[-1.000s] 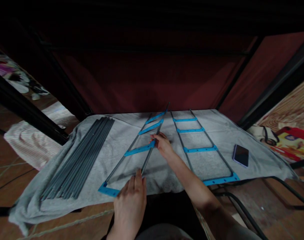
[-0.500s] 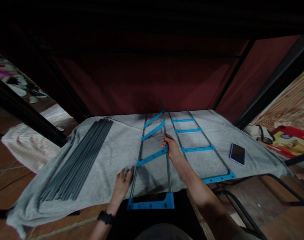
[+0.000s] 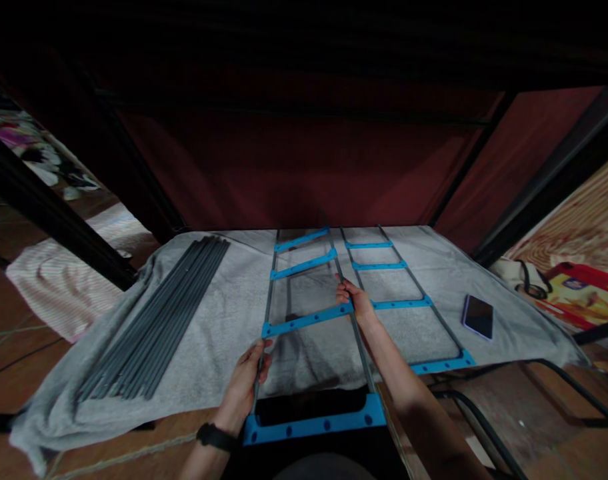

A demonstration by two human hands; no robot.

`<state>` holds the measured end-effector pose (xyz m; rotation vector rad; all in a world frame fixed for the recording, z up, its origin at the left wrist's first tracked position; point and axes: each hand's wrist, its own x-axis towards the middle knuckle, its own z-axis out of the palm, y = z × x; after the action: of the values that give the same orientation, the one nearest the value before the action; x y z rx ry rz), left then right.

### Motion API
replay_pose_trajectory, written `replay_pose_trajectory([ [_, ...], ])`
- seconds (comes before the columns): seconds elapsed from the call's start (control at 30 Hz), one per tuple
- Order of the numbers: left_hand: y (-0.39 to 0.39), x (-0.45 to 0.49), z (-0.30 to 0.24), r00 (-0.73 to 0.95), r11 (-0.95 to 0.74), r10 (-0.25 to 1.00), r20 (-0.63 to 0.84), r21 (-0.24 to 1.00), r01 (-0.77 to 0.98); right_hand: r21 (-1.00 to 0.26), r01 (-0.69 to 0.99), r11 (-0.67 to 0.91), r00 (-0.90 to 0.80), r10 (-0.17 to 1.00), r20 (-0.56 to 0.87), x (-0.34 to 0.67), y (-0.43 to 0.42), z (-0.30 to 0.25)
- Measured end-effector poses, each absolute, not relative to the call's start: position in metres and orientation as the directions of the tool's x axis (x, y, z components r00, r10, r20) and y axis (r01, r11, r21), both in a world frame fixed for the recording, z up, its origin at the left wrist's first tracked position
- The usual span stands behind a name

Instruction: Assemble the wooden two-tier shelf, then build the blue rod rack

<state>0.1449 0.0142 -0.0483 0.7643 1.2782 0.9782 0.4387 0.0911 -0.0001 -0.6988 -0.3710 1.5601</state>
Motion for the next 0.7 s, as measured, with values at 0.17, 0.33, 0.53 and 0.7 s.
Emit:
replay_pose_trajectory([
  [0.17,0.014,0.143,-0.05,-0.107,0.337,0.933,-0.344,0.938,-0.082,-0.731,-0.661,-0.168,0.09,0.95,-0.3,0.433,0.097,-0.031],
  [0.33,0.025,0.144,-0.053,-0.13,0.316,0.938,-0.322,0.946,-0.066,-0.847,-0.478,-0.232,0.208,0.908,-0.365,0.43,0.1,-0.059],
  [0.53,0.043,0.151,-0.07,-0.153,0.332,0.929,-0.336,0.942,-0.052,-0.882,-0.388,-0.267,0.285,0.875,-0.391,0.43,0.111,-0.084],
  [0.7,0.057,0.151,-0.084,-0.136,0.347,0.927,-0.35,0.937,-0.049,-0.923,-0.29,-0.253,0.353,0.868,-0.348,0.433,0.125,-0.102],
])
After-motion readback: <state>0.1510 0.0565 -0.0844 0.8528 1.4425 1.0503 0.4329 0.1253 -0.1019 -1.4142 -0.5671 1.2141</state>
